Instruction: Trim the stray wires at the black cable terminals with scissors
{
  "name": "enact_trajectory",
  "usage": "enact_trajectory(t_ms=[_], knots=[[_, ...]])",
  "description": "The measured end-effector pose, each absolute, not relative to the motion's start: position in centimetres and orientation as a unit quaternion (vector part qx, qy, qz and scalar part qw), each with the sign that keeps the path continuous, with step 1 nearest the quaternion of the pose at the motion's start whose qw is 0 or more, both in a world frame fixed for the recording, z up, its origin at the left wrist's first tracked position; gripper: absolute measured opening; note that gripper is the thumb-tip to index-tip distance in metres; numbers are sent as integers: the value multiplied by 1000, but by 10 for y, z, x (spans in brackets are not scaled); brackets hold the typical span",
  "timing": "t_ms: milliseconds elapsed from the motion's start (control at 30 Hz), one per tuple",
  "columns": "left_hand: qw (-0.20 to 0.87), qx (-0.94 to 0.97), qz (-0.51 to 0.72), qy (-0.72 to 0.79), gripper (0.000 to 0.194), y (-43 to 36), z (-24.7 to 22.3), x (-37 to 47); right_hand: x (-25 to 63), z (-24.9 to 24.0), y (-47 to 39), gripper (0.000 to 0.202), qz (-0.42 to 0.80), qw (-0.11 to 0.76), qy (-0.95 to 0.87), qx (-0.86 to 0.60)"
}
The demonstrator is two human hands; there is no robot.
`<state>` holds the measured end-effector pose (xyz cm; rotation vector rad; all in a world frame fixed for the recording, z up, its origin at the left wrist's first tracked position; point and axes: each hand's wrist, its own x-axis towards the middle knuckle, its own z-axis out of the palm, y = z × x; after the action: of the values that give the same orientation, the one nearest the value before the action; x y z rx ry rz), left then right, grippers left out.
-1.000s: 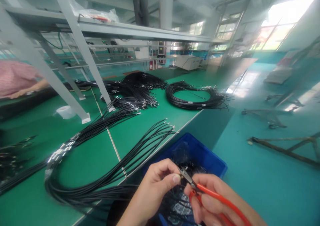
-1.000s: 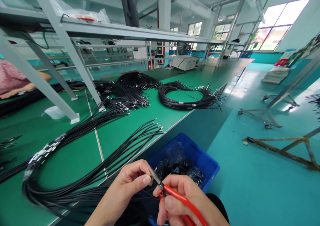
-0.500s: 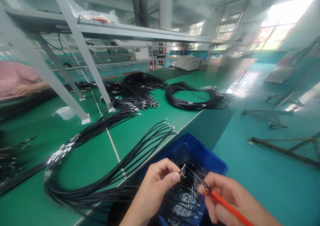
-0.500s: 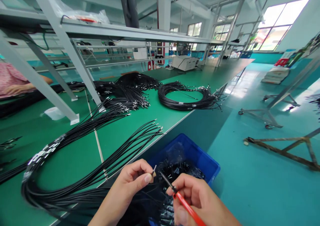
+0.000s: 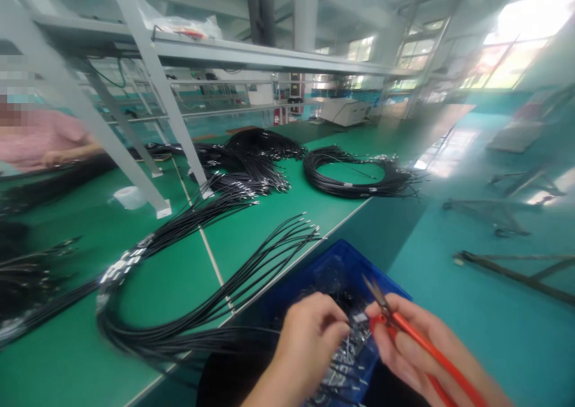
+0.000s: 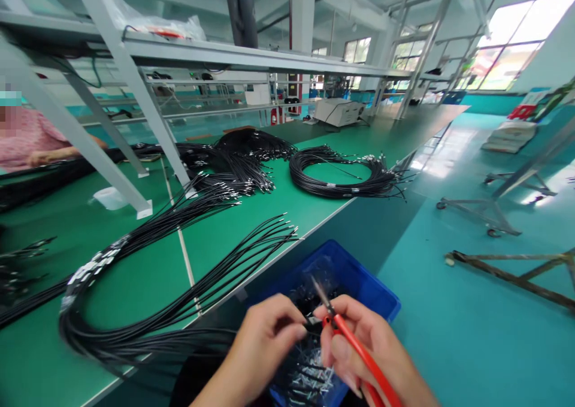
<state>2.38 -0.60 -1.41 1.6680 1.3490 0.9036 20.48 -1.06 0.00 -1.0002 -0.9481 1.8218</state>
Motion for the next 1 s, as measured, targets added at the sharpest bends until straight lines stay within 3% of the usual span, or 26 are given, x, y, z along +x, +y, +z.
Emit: enact_trajectory(t_ms=[100,200,300,400,533,700,1000], knots=[[290,720,259,575,10,-3,-25,17,207,0,-9,35,687,459,-353,-439],[175,660,259,683,12,8,-28,-9,209,-2,-7,33,690,474,-341,-428],[129,605,270,737,15,18,-28,-35,207,-1,-5,34,704,477,-330,-409],[156,591,280,741,15,25,-26,-51,205,2,-4,33,705,486,-333,-394],[294,605,298,677,12,39,-9,-52,202,6,-2,28,664,552,-332,-379],[432,621,342,557,37,71,27,-30,194,3,-3,24,628,591,-321,-392],[335,687,398,508,24,54,62,13,185,-1,0,35,602,610,-320,-403]])
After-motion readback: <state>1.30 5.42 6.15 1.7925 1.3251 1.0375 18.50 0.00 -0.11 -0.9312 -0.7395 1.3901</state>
